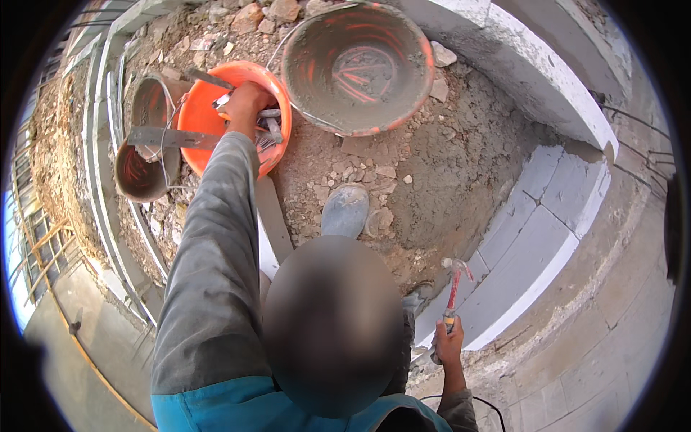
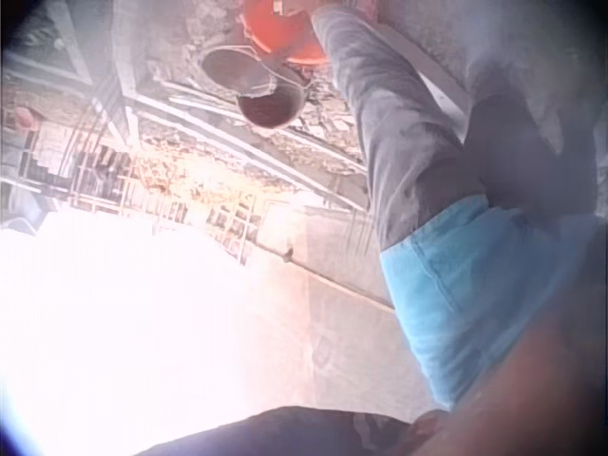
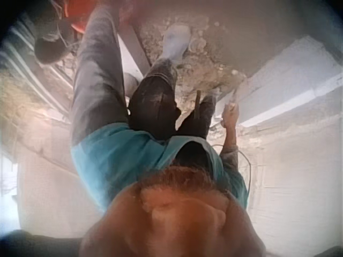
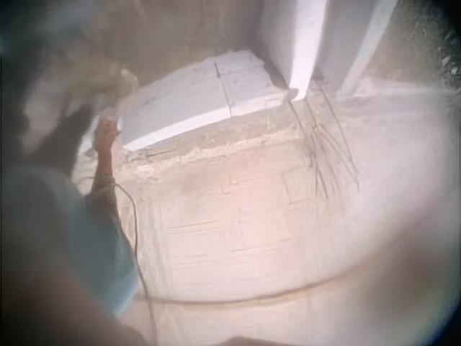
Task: The person cuts a white tile with a hand saw, then scoops cement from a bucket with a trowel and spreads it onto a curved wall section. They place the cut tile onto the wet cement, tap it into place with a hammer, and repeat the process of applying cement and setting additional tiles along the curve.
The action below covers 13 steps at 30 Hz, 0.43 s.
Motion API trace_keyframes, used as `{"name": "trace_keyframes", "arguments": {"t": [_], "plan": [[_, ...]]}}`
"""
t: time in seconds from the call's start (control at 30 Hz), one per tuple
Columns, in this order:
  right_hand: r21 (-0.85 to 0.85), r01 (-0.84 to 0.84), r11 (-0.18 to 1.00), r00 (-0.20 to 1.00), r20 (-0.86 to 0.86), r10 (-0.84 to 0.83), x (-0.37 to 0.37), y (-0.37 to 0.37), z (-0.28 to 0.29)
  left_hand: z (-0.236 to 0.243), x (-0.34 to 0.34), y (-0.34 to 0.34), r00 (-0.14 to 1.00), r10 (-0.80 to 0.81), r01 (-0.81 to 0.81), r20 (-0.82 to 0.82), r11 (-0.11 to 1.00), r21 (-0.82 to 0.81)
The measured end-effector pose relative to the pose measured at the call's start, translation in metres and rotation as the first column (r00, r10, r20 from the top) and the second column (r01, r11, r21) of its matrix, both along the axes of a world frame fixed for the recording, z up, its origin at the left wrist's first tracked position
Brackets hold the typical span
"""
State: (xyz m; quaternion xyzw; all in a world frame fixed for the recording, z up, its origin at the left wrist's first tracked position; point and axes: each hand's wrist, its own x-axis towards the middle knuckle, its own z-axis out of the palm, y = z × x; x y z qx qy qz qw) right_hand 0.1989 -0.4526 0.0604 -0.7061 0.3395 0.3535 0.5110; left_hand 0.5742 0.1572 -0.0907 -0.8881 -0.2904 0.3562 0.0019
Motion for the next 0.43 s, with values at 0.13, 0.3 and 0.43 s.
{"name": "trace_keyframes", "arguments": {"t": [0.13, 0.3, 0.43], "plan": [[0.029, 0.037, 0.999, 0.996, -0.078, -0.035, 0.009, 0.008, -0.015, -0.043, 0.015, 0.043, 0.774, -0.619, 0.613, -0.132, 0.785, -0.084], [0.088, 0.174, 0.981, 0.984, -0.061, -0.169, 0.020, 0.010, -0.020, -0.089, -0.001, 0.107, 0.661, -0.750, 0.750, 0.002, 0.661, -0.010], [-0.028, 0.377, 0.926, 0.923, -0.069, -0.378, 0.037, 0.009, -0.021, -0.119, -0.003, 0.135, 0.361, -0.876, 0.900, 0.320, 0.417, 0.126]]}}
